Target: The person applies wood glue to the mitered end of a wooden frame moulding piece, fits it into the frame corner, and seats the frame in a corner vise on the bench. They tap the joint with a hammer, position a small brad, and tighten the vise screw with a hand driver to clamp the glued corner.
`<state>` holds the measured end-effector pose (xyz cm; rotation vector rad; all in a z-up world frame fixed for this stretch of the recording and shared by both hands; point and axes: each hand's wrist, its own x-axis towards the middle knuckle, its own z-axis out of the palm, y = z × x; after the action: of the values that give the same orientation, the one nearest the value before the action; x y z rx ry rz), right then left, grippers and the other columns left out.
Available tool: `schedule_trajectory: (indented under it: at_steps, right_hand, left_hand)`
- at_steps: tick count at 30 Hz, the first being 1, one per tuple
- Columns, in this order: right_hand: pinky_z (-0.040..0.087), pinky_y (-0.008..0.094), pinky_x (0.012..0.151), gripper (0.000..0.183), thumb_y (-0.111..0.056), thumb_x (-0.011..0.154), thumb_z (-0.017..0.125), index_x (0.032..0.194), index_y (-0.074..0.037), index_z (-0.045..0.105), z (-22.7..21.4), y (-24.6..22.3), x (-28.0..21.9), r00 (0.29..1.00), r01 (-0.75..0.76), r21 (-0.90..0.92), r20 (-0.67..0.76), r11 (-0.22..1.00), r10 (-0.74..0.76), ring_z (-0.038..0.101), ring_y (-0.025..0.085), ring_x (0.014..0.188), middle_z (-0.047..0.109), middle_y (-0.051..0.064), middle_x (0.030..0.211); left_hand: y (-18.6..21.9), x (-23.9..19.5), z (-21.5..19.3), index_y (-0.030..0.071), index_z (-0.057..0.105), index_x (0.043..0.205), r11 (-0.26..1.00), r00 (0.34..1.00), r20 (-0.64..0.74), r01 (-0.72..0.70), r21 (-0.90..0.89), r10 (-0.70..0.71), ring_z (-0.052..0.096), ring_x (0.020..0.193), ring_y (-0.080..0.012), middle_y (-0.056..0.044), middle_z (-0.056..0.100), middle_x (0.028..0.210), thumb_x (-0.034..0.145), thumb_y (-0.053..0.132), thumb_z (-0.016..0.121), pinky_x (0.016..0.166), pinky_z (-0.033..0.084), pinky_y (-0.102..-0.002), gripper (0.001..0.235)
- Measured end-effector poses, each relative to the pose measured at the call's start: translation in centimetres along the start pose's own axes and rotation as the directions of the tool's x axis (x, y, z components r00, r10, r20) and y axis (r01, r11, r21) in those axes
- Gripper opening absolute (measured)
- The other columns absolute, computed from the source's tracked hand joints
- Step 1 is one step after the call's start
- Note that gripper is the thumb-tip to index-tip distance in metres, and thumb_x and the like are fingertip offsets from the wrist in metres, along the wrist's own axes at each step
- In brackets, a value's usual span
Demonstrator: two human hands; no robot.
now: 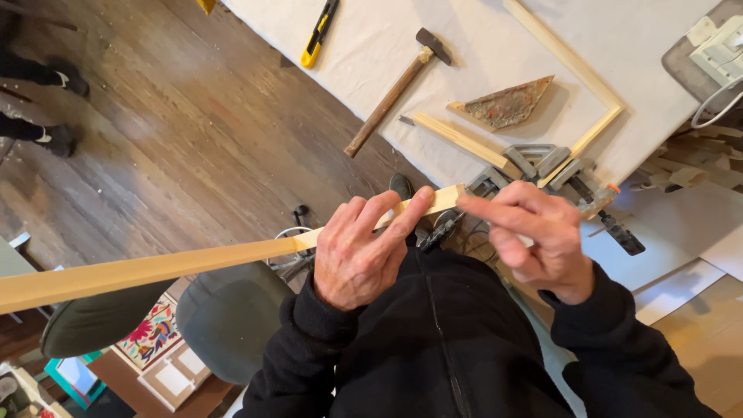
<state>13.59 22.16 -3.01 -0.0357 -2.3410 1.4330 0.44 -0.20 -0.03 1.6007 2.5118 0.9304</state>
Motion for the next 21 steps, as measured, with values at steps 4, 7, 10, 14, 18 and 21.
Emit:
schedule_trajectory:
  at_steps: [4, 7, 10, 14, 18, 21]
  right_hand:
    - [0.048, 0.028, 0.063, 0.035, -0.015, 0.095, 0.06, 0.125, -0.004, 0.073, -0.06, 0.09, -0.27, 0.999, 0.037, -0.041, 0.005, 0.998, -0.037, 0.057, 0.009, 0.066, 0.06, 0.002, 0.081]
    - [0.051, 0.023, 0.062, 0.03, -0.018, 0.104, 0.059, 0.128, -0.005, 0.072, -0.09, -0.04, -0.2, 0.999, -0.004, -0.008, -0.033, 1.0, 0.004, 0.062, 0.009, 0.072, 0.063, 0.001, 0.086]
    - [0.048, 0.027, 0.063, 0.032, -0.013, 0.097, 0.06, 0.125, -0.004, 0.073, -0.23, -0.1, -0.27, 1.0, 0.017, -0.044, 0.011, 0.999, -0.016, 0.058, 0.01, 0.066, 0.061, 0.002, 0.083]
    - [0.05, 0.025, 0.064, 0.034, -0.007, 0.096, 0.056, 0.127, -0.004, 0.071, -0.21, -0.14, -0.41, 1.0, -0.017, 0.005, -0.019, 1.0, 0.017, 0.06, 0.011, 0.07, 0.063, 0.003, 0.086]
    - [0.052, 0.026, 0.068, 0.036, -0.005, 0.097, 0.053, 0.129, -0.004, 0.07, -0.24, -0.08, -0.73, 0.998, -0.048, 0.061, -0.047, 0.997, 0.051, 0.062, 0.011, 0.071, 0.063, 0.003, 0.088]
    - [0.05, 0.028, 0.065, 0.035, -0.007, 0.094, 0.059, 0.127, -0.002, 0.071, -0.37, -0.04, -0.47, 0.999, -0.008, -0.016, 0.038, 1.0, 0.008, 0.06, 0.012, 0.068, 0.062, 0.003, 0.083]
  left_hand:
    - [0.03, 0.01, 0.04, 0.016, 0.059, 0.148, 1.0, 1.0, -0.002, -0.001, -0.012, 0.001, 0.056, 0.087, -0.0246, -0.007, 0.062, 0.115, 0.078, 0.004, 0.071, 0.081, 0.05, -0.037, 0.071]
    - [0.05, -0.04, -0.07, 0.015, 0.059, 0.147, 1.0, 1.0, 0.006, -0.001, -0.013, 0.001, 0.056, 0.086, -0.0244, -0.007, 0.062, 0.115, 0.078, 0.003, 0.071, 0.081, 0.05, -0.037, 0.072]
    - [0.08, -0.02, 0.05, 0.016, 0.059, 0.148, 1.0, 1.0, -0.003, -0.001, -0.025, 0.001, 0.056, 0.087, -0.0244, -0.006, 0.062, 0.115, 0.079, 0.002, 0.07, 0.082, 0.051, -0.037, 0.071]
    - [0.16, -0.11, 0.04, 0.015, 0.06, 0.147, 0.999, 1.0, -0.006, -0.002, -0.033, 0.002, 0.057, 0.087, -0.0245, -0.007, 0.062, 0.115, 0.078, 0.002, 0.071, 0.081, 0.05, -0.037, 0.071]
    - [0.31, -0.18, 0.05, 0.015, 0.06, 0.146, 0.999, 1.0, -0.006, 0.007, -0.046, -0.008, 0.058, 0.087, -0.0248, -0.007, 0.063, 0.115, 0.077, 0.001, 0.071, 0.081, 0.051, -0.037, 0.071]
    - [0.36, -0.12, 0.16, 0.015, 0.06, 0.147, 0.999, 1.0, -0.02, -0.004, -0.047, 0.004, 0.059, 0.089, -0.0244, -0.006, 0.063, 0.115, 0.079, 0.0, 0.071, 0.082, 0.051, -0.037, 0.07]
